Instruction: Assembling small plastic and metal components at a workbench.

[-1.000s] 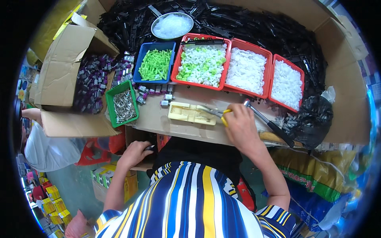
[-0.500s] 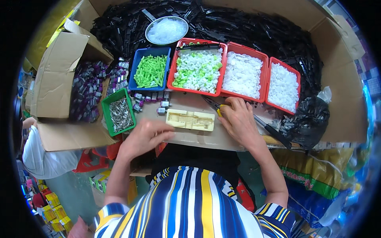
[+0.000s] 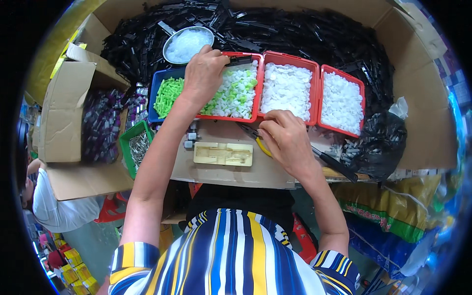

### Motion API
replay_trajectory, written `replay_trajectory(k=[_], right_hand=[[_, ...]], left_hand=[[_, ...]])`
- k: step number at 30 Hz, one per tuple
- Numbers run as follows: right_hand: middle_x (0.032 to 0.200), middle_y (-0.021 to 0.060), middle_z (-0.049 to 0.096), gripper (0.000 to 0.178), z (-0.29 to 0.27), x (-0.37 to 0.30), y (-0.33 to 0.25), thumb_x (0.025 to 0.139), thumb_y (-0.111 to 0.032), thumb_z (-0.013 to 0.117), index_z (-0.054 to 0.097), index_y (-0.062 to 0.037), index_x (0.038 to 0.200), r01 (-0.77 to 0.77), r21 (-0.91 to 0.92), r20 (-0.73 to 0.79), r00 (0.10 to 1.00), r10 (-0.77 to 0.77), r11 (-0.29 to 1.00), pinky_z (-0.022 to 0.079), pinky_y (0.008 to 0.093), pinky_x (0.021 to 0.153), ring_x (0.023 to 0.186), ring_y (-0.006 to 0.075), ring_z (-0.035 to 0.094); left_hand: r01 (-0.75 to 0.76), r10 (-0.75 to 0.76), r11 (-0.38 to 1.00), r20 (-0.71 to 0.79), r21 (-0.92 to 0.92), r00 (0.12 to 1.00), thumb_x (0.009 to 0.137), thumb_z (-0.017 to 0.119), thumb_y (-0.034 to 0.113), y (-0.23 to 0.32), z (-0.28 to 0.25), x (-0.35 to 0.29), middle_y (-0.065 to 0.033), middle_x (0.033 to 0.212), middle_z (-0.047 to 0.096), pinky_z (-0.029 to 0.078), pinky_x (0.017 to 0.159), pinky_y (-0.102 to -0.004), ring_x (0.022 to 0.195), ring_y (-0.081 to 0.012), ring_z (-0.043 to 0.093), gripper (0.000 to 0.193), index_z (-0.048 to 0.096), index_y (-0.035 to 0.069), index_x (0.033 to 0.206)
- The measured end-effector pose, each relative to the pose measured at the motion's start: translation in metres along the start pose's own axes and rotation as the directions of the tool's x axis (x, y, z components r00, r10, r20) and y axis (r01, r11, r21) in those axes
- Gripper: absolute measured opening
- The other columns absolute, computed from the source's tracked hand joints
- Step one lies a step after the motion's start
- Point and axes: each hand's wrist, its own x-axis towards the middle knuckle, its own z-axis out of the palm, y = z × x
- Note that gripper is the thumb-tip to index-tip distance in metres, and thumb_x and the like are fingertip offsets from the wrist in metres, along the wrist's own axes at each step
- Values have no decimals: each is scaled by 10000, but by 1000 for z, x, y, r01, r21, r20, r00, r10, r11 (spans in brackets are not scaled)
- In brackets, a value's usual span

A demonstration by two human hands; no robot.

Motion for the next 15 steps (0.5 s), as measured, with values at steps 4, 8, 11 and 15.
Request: replay_trajectory(k=[4,8,11,15], right_hand=[[1071,116,640,128,-1,3,-4,890,-37,657,671,1,1012,-94,153,-74,991,107,984,501,349,809,961,251,644],[1073,99,648,256,4,15,-14,957,-64,598,636,15,1198,-122,391,-168,965,201,912,517,293,809,967,182,643],[1109,109,631,310,15,12,-22,967,-57,585,600,21,1267,-215,679,30,963,267,702,515,295,853,968,173,634],[997,47,635,234,27,6,-32,928,-133,668,649,-9,1125,-291,797,160,947,279,530,474,261,765,975,136,605]], left_hand=[[-49,-21,943,-206,-330,978,781,729,25,11,-24,-17,-100,894,707,534,753,-326,838,-218,651,169,727,-2,947],[315,-340,301,207,-900,917,859,718,-9,46,-54,-56,-16,885,694,496,688,-203,786,-60,622,139,714,-41,994],[322,-333,-37,315,-946,889,872,715,-17,61,-52,-88,-13,910,688,528,750,-209,841,-74,643,135,704,-41,1005],[288,-357,-155,325,-945,876,886,696,-28,64,-39,-124,-10,961,674,516,749,-208,853,-64,633,126,695,-30,1012]])
